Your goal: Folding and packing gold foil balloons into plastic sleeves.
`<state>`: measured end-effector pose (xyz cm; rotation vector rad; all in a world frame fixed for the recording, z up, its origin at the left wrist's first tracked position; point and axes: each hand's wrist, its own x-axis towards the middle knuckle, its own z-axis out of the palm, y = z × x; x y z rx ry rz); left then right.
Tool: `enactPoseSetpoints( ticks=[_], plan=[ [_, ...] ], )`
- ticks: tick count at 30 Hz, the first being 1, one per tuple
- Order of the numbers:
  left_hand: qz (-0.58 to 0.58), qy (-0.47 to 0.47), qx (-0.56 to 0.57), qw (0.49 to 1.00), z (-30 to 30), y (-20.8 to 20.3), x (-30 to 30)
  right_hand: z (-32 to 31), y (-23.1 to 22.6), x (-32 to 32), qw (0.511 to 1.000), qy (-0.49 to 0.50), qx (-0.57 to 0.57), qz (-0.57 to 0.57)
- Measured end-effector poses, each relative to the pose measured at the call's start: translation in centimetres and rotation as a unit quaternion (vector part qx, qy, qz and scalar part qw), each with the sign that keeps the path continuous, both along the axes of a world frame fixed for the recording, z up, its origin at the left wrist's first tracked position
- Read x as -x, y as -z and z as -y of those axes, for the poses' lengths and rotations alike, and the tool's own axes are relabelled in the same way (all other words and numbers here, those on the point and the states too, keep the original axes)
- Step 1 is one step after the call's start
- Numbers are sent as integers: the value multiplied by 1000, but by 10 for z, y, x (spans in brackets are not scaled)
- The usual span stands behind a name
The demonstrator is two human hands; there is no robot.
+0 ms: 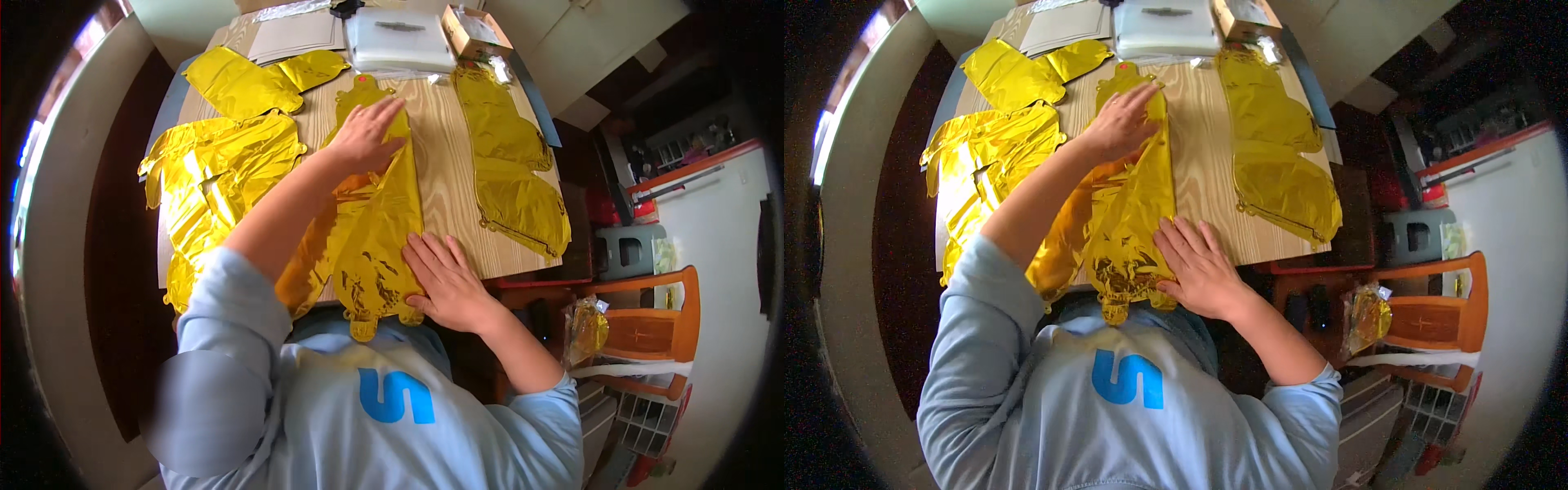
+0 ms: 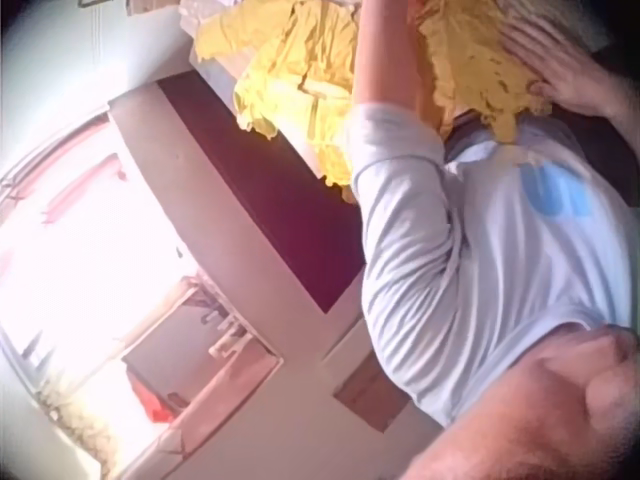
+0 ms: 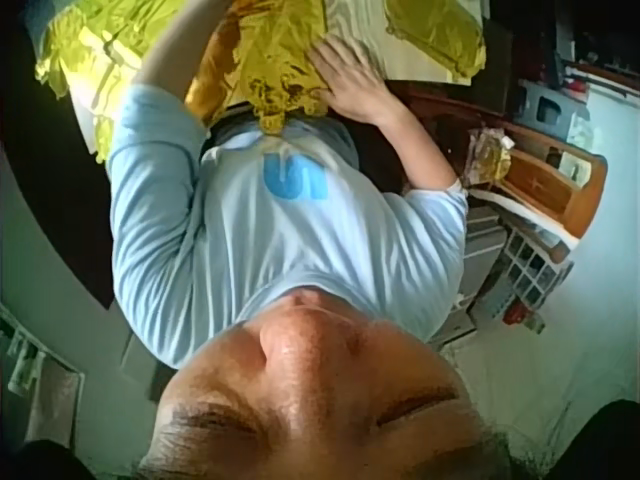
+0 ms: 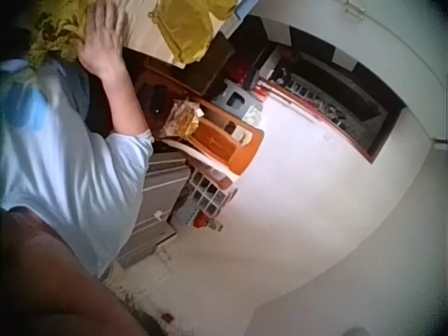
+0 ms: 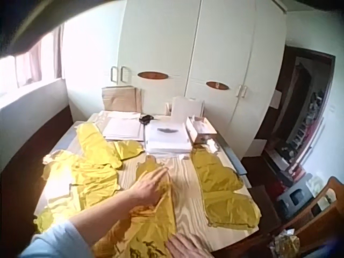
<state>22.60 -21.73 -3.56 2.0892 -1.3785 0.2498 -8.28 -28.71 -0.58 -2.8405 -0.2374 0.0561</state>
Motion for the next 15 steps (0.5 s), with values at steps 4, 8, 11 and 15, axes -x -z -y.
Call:
enactPoseSetpoints(
  ticks=[4,8,11,15],
  plan=[
    [-183,7,61,981,-114,-63,77,11,1,-4,996,-3,-41,75],
    [-687,-85,-65,719,-249,-60,175,12,-12,-30,987,-13,-35,154],
    [-832,-277,-2,480,-286,-23,211,3,-1,-47,982,-40,-67,173],
    [-857,-261,224,385,-279,-11,208,-5,12,-47,985,-62,-50,152]
  ],
)
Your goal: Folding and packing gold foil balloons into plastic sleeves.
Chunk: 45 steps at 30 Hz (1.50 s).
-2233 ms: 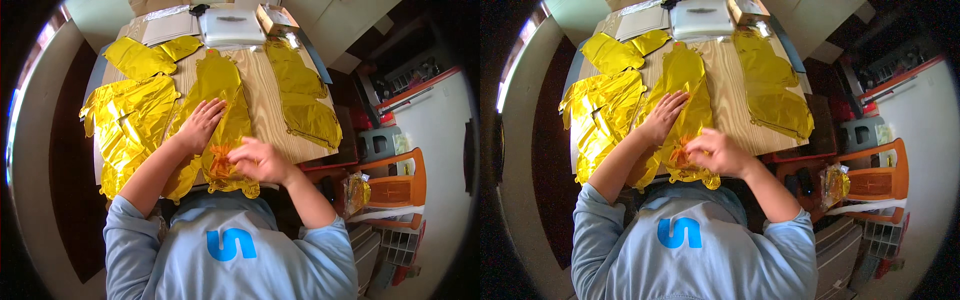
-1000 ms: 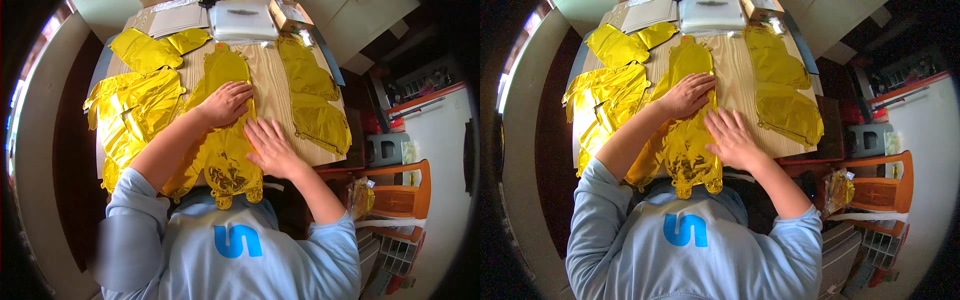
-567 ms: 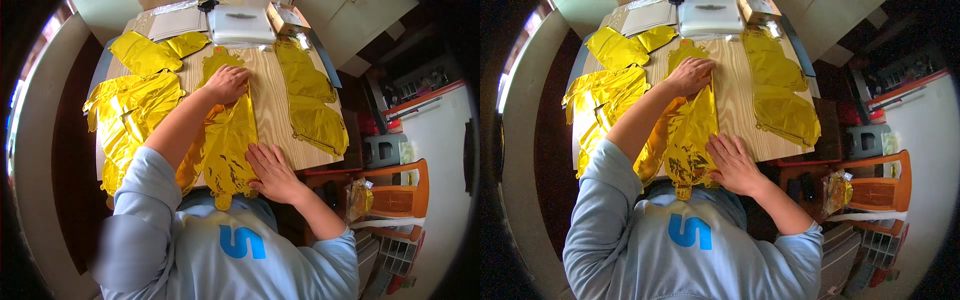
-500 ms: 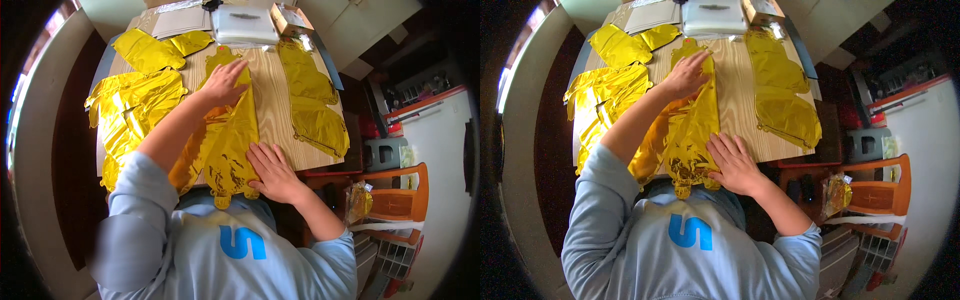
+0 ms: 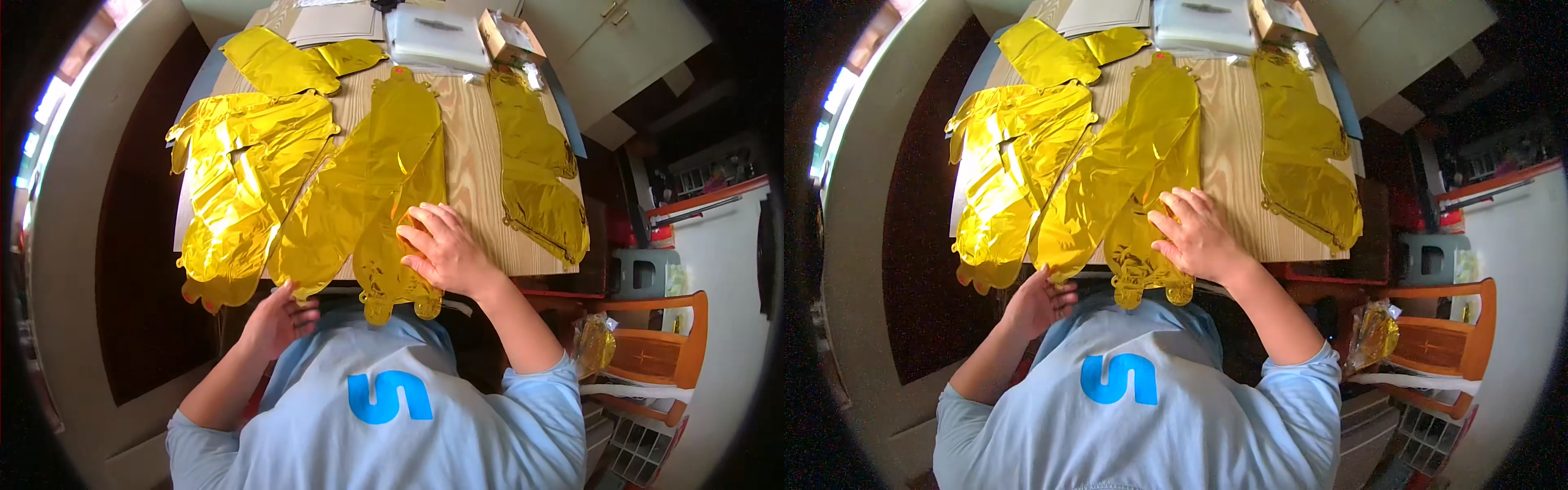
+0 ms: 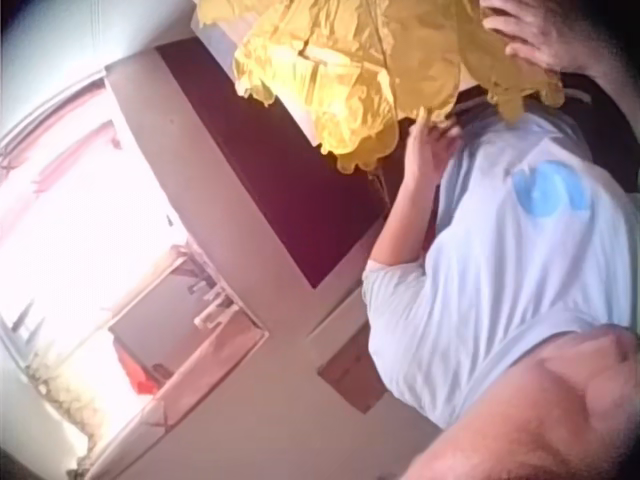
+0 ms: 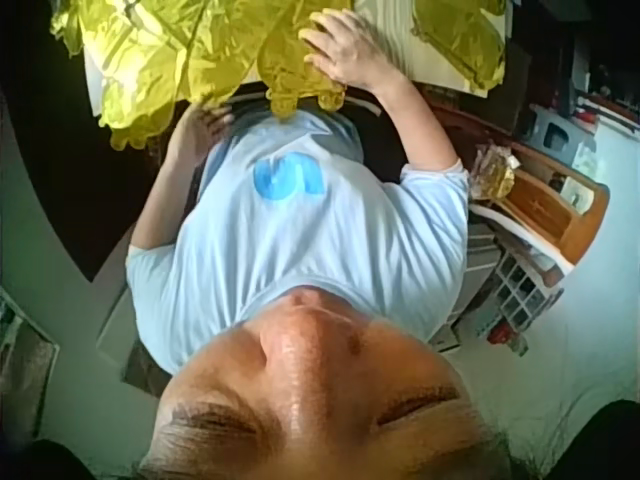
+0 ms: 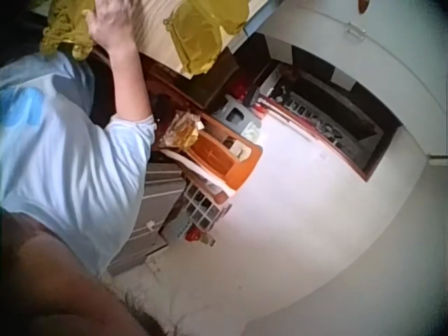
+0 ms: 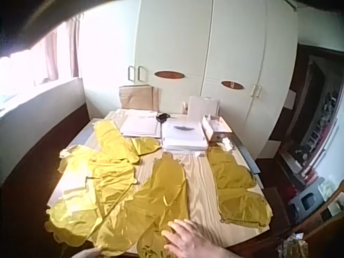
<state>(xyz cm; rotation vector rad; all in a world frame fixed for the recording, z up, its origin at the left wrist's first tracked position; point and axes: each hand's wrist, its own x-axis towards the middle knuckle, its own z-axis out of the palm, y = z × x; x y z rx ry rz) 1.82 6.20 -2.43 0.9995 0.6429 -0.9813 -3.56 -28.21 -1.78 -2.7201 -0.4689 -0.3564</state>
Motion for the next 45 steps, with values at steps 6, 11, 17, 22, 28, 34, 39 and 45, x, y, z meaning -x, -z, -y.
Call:
enactPoseSetpoints(
  ticks=[6,11,17,22,28,34,39,45],
  plan=[
    [664,205,-161,701,46,-49,-34,2,-5,-1,1000,-5,-22,-9],
    [871,390,-23,299,109,-58,-50,2,-12,-5,994,-10,-98,-42],
    [808,447,46,382,126,-34,-73,27,5,-9,992,55,-65,97],
    [771,382,-28,508,105,-30,-117,27,-4,-5,993,70,-5,97],
    [823,386,-170,381,127,-5,-114,5,-35,8,947,180,-266,-30],
    [814,437,-136,358,138,-8,-113,-13,-23,8,936,190,-286,-82],
    [810,426,-187,357,129,-8,-133,-13,-24,8,973,212,-78,44],
    [840,401,-196,309,146,3,-150,-64,-42,13,997,54,-15,60]
  ],
)
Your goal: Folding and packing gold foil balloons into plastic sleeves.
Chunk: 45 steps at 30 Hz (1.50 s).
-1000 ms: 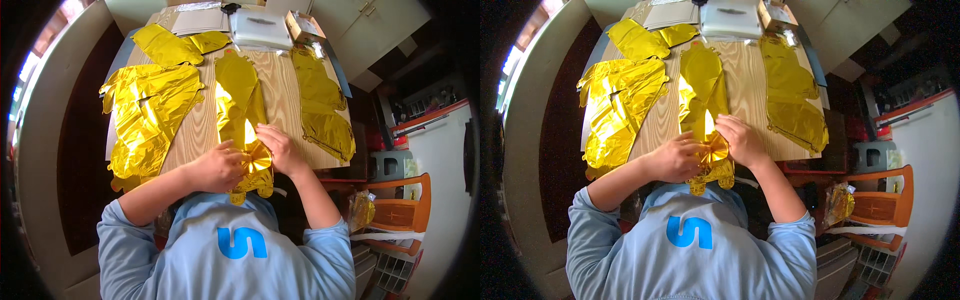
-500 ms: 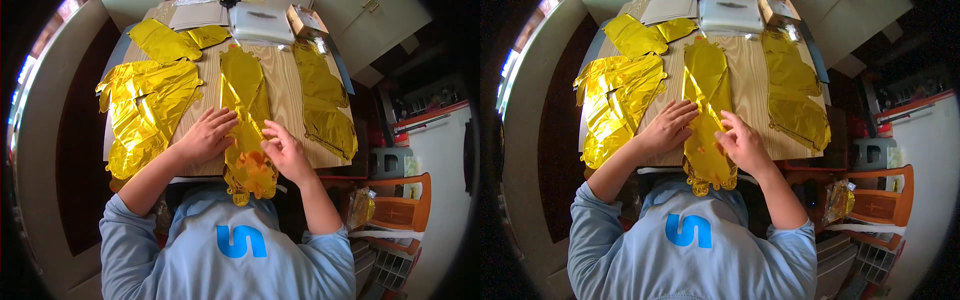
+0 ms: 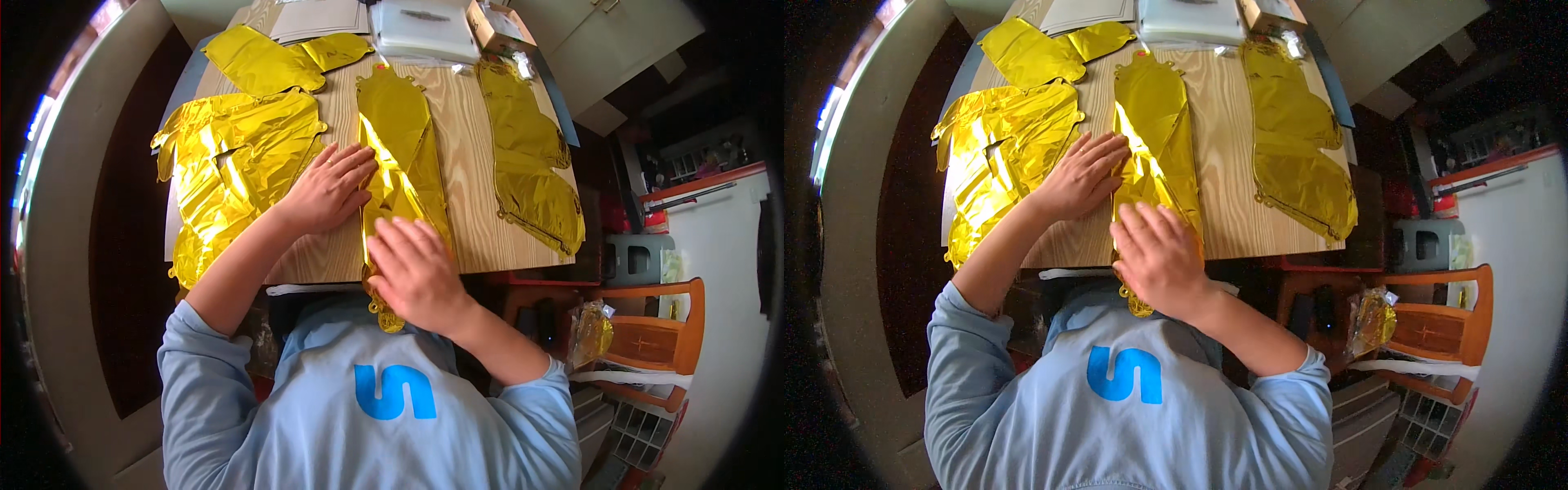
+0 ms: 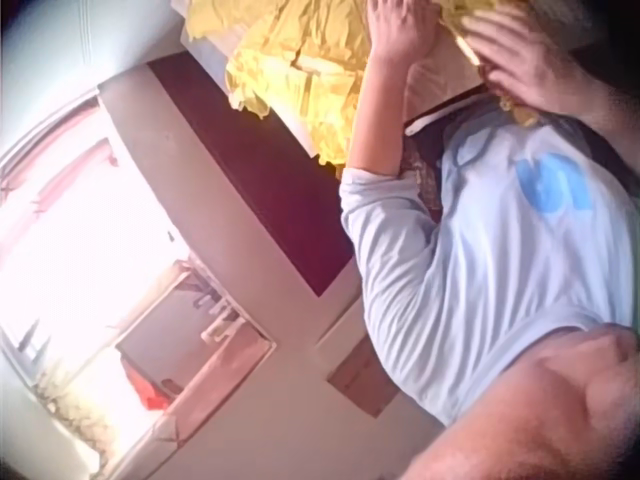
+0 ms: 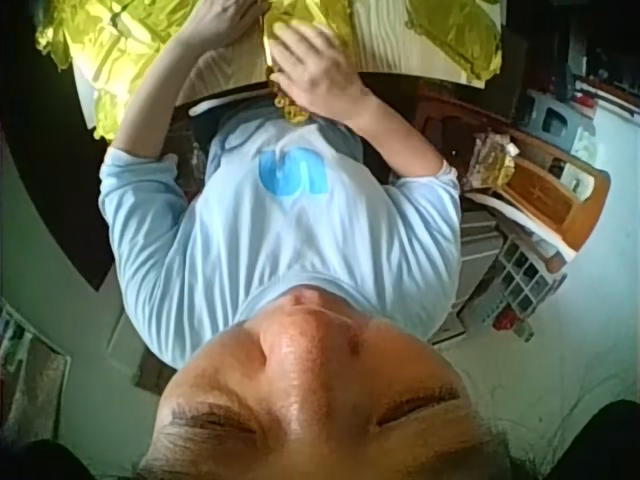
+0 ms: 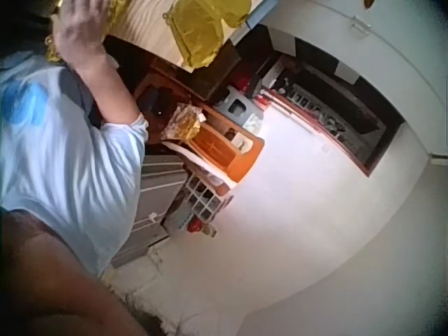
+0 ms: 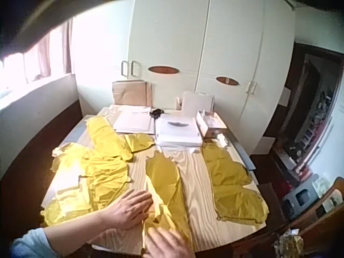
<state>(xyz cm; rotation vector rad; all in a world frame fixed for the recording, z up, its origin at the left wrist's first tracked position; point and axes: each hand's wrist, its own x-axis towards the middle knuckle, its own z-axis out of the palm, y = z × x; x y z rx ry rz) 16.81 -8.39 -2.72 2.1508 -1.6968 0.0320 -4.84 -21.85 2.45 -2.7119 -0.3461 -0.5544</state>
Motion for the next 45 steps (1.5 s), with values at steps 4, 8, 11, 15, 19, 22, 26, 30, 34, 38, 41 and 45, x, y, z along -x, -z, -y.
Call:
enactPoseSetpoints(
  ticks=[4,8,11,15,19,22,26,30,34,38,41,45],
  plan=[
    [30,8,-11,999,11,8,-14,-11,36,11,995,-41,71,-59],
    [36,-36,-6,999,17,9,-34,-11,37,21,996,-66,27,-44],
    [57,-52,6,997,20,12,-35,4,25,18,996,-54,-60,-43],
    [59,-89,23,994,18,7,-20,25,16,3,997,-8,-82,9],
    [69,-75,-34,994,10,11,-3,14,19,-7,999,-21,-21,-24],
    [46,-67,-31,996,11,9,-1,7,32,-6,995,-39,18,-87],
    [49,-78,-28,995,12,5,-1,8,29,-4,995,-34,12,-96],
    [45,-89,-33,994,12,7,1,7,22,-10,997,-22,-9,-80],
    [35,-92,-52,994,14,2,2,-7,27,-16,999,-15,-5,-40],
    [50,-92,-37,994,12,9,0,-13,40,-19,997,29,4,-65],
    [48,-83,-35,995,12,10,-1,-15,43,-17,997,34,15,-62],
    [42,-64,-40,996,9,4,-3,-16,44,-17,997,43,22,-67]
  ],
)
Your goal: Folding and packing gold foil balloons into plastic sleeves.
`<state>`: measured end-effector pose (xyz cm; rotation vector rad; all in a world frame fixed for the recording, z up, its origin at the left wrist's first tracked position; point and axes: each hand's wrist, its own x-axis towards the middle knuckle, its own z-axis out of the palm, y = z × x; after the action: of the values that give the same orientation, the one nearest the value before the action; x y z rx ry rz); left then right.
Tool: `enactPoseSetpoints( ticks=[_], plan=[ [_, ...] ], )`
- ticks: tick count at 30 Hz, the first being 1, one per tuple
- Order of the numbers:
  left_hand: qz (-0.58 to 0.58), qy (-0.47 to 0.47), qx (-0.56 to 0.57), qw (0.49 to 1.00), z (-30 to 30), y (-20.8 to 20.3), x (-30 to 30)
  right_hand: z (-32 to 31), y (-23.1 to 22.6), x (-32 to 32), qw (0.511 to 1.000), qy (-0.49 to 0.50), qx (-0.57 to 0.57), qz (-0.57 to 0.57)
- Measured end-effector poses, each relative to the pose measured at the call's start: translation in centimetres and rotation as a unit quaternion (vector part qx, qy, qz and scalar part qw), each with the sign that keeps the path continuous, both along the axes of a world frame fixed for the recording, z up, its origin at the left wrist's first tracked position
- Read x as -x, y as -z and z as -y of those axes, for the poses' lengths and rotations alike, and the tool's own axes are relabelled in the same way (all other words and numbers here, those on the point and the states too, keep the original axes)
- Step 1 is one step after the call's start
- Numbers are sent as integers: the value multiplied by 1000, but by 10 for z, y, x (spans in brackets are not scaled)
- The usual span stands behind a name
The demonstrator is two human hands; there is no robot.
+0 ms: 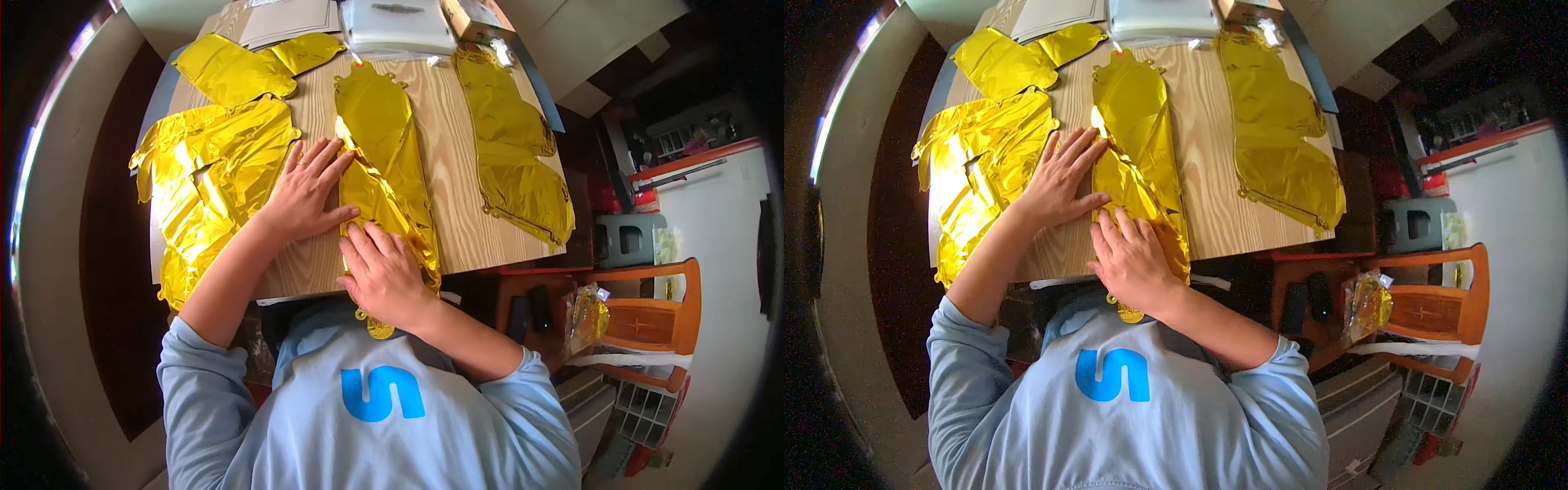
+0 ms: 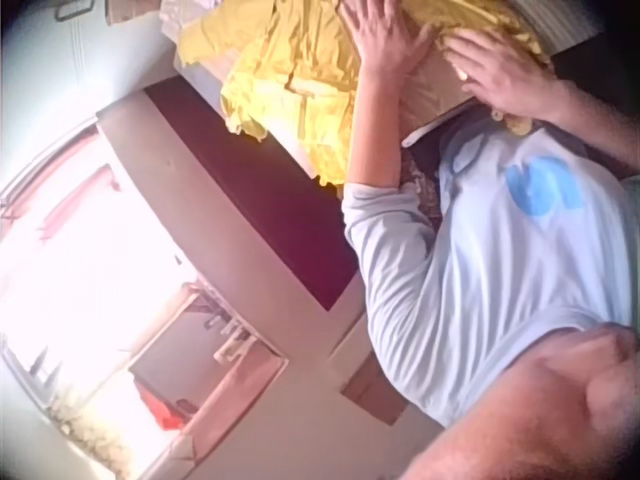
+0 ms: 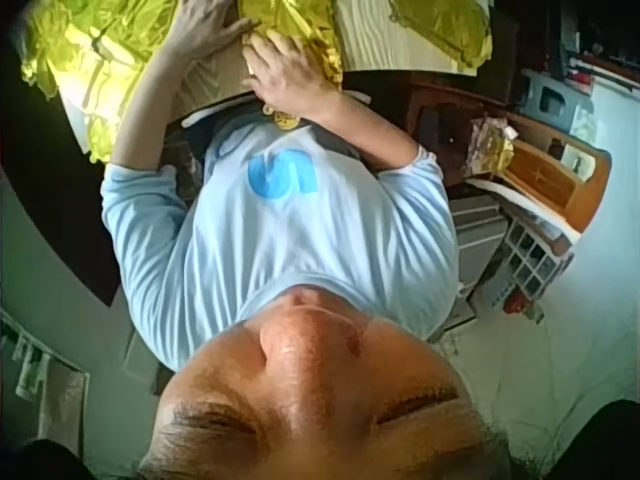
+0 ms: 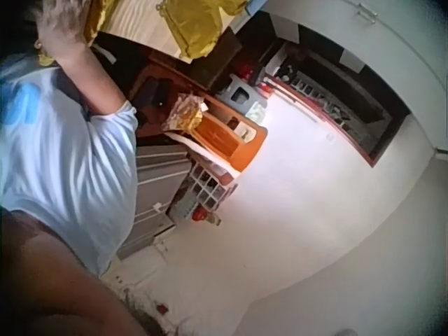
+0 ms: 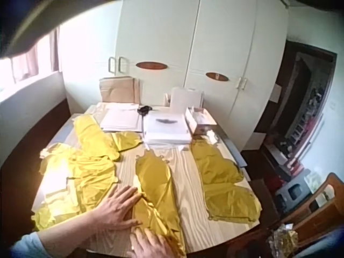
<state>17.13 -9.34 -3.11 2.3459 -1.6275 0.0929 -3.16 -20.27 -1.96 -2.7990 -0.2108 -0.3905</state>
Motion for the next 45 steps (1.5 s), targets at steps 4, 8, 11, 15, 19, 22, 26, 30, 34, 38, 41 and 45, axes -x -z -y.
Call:
enactPoseSetpoints(
  ticks=[4,8,11,15,19,22,26,30,34,38,41,45],
  plan=[
    [-3,2,-6,1000,-1,-2,-1,0,2,2,1000,1,3,2],
    [25,-7,30,999,-5,-3,6,0,-1,1,1000,-1,6,-8],
    [-19,5,-48,999,-13,-9,20,0,-2,2,1000,-4,16,-13],
    [6,-27,5,1000,-3,6,-5,-1,-5,1,1000,-7,20,-17],
    [32,-109,-40,993,28,1,-45,0,-5,0,999,-4,29,-19],
    [73,-167,-84,980,52,-3,-74,0,-4,0,1000,-1,18,-20],
    [60,-275,-62,958,67,-3,-94,-1,-5,-3,1000,-2,6,-19],
    [92,-203,69,972,62,8,-61,0,-5,-2,1000,6,-6,-22],
    [20,-90,7,996,35,10,7,4,-9,-4,999,-4,-20,-24],
    [4,-97,2,995,35,14,4,7,-6,-7,999,-20,-1,-32],
    [19,-122,-43,991,43,10,-10,5,-4,-4,999,-28,26,-30],
    [0,-137,-84,987,49,4,-15,10,-7,-4,999,-42,0,-25]
  ],
)
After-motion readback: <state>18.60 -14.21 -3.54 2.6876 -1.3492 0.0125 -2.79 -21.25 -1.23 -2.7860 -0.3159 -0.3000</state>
